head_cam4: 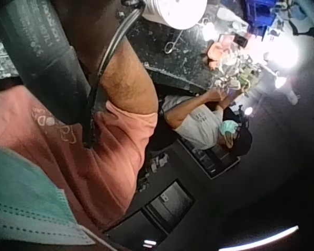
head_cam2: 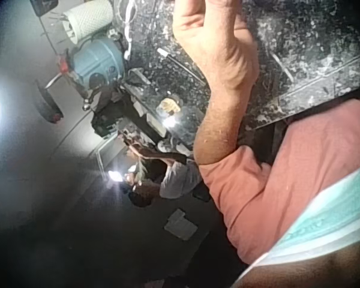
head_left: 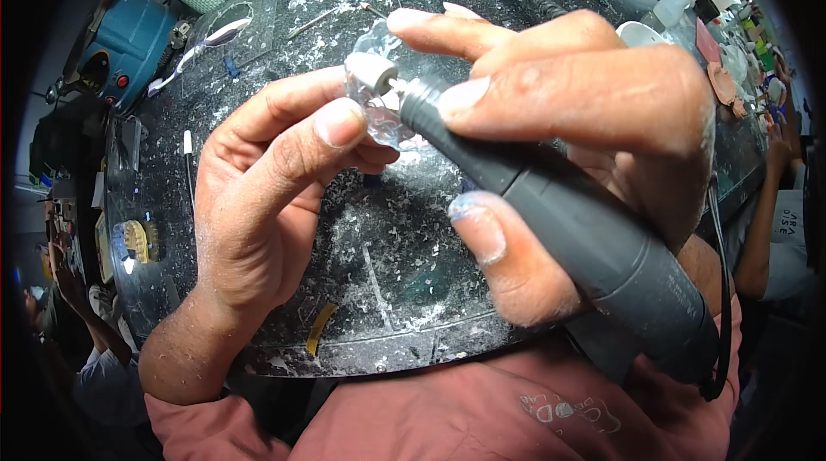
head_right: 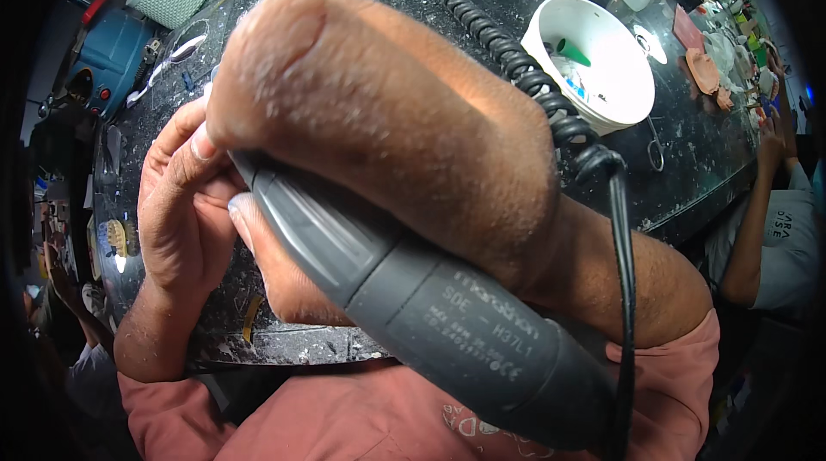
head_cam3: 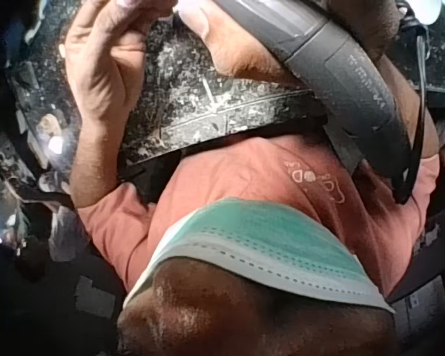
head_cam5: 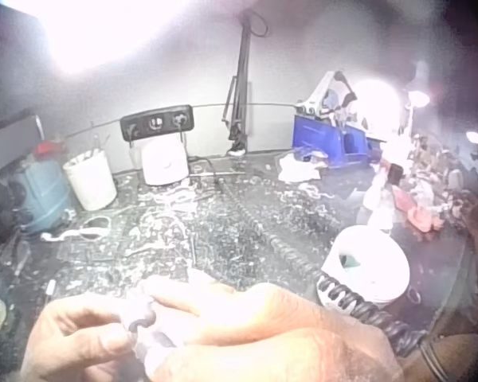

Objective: The person grinds and polishes the edges of a clear dental appliance using a handheld rotary tool.

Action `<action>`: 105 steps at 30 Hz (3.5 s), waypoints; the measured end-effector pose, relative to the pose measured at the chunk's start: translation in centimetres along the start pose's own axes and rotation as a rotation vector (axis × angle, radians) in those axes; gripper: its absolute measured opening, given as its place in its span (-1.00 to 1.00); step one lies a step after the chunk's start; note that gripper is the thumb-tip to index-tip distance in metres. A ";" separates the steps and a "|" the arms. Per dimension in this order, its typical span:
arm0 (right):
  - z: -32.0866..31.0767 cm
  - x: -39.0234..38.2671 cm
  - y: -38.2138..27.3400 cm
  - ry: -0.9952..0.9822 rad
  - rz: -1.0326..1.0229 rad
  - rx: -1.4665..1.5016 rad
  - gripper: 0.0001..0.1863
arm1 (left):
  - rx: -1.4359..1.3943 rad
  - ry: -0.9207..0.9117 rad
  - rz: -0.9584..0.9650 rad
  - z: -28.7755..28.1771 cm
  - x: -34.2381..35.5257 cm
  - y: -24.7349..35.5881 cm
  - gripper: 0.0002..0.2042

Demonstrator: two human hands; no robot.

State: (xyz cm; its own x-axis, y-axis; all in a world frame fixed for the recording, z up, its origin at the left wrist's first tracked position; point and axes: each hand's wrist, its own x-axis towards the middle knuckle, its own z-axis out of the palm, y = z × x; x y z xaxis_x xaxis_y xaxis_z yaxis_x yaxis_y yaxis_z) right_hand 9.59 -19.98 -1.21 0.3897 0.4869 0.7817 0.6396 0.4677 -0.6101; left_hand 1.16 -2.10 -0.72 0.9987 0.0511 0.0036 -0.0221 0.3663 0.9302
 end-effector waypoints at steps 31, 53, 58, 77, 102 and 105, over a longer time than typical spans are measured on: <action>-0.1 -0.8 1.8 -0.141 0.259 0.663 -0.53 | 0.167 0.075 0.110 0.4 -0.4 0.2 -0.66; -1.7 2.2 -1.8 -0.316 -0.036 -0.254 -0.57 | 0.510 0.057 0.370 -0.1 -0.4 0.2 -0.67; -1.3 1.7 -1.2 -0.195 -0.030 -0.160 -0.62 | 0.532 0.022 0.404 -0.4 -0.4 0.2 -0.68; -0.9 0.9 -1.0 -0.047 0.245 0.129 -0.53 | 0.101 0.004 0.110 -0.4 -0.4 0.0 -0.69; -2.7 3.0 -1.2 -0.433 0.042 -0.395 -0.65 | 0.112 0.019 0.050 0.0 -0.4 0.3 -0.61; -2.9 3.4 -2.0 -0.506 0.082 -0.439 -0.64 | 0.087 0.016 0.052 0.2 -0.4 0.4 -0.61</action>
State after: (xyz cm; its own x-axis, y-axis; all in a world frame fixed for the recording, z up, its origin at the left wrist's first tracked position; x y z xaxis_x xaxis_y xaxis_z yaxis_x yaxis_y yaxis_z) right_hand 11.55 -21.35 3.02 0.1585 0.8434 0.5134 0.8731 0.1232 -0.4718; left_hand 0.73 -2.14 -0.31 0.9954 0.0828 0.0475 -0.0691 0.2812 0.9572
